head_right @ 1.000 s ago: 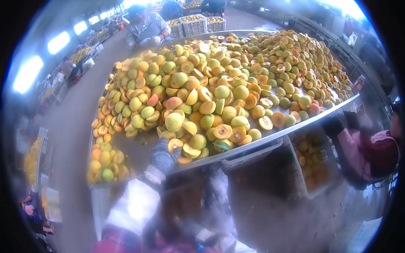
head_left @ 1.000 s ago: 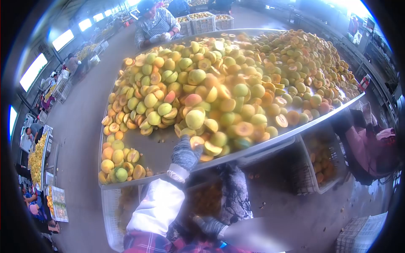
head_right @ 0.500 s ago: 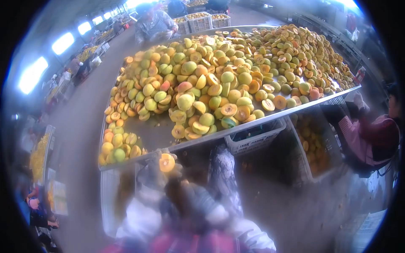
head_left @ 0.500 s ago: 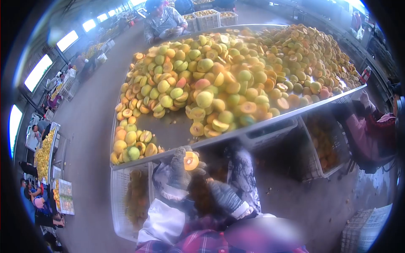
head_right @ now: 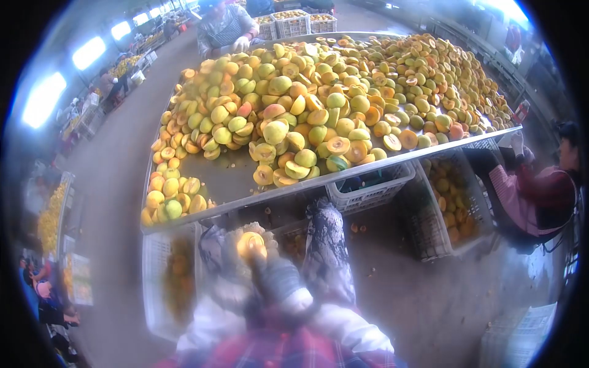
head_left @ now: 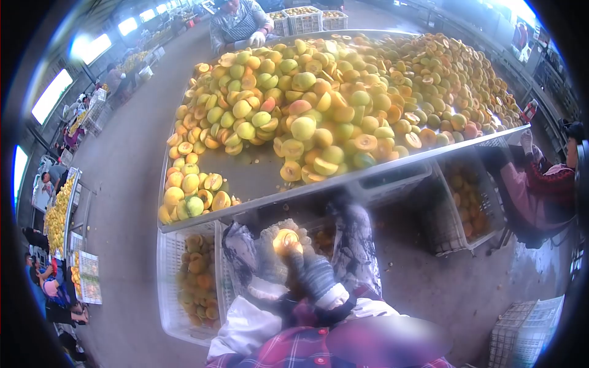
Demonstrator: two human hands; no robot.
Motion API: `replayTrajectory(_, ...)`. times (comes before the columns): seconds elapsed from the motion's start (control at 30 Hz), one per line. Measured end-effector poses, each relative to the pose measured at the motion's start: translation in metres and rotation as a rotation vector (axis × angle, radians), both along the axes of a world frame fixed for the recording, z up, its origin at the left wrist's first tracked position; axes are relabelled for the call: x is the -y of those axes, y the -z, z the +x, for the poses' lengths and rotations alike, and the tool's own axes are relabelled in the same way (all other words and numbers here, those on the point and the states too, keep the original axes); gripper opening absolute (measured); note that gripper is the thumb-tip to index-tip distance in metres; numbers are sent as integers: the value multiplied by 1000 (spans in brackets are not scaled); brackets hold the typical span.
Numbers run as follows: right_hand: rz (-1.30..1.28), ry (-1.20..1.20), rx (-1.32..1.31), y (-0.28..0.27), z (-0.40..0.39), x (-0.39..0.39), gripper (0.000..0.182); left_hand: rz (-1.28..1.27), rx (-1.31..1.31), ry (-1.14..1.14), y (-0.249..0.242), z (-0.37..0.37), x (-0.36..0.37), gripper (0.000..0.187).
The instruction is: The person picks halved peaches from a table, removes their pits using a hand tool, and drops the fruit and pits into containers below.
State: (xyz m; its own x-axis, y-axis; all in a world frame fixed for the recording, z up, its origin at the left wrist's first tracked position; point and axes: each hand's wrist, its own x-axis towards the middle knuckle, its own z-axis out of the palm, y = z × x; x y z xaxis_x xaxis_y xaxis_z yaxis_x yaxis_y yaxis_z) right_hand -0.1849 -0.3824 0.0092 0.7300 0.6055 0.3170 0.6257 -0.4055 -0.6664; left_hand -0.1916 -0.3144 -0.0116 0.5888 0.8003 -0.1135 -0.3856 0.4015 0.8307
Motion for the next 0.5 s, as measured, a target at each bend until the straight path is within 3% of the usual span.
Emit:
replayTrajectory(0.1,-1,-27,-51,11,-1,1,34,46,-81,155,-52,-9,-11,36)
replayTrajectory(0.17,6,-61,-89,21,-1,4,33,66,-104,260,-52,-11,-15,36)
replayTrajectory(0.23,40,-92,-258,23,1,4,30,-87,-163,228,-46,-4,-19,35)
replayTrajectory(0.37,193,-9,-105,17,-5,2,23,-382,-121,154,-67,1,-9,34)
replayTrajectory(0.43,344,-15,-714,5,-5,2,23,-257,-75,107,-66,1,-5,31)
replayTrajectory(0.47,348,-11,-714,11,-3,0,23,-254,-77,113,-64,3,-4,31)
replayTrajectory(0.5,382,-40,-372,16,2,-2,22,-260,-62,70,-62,6,-3,29)
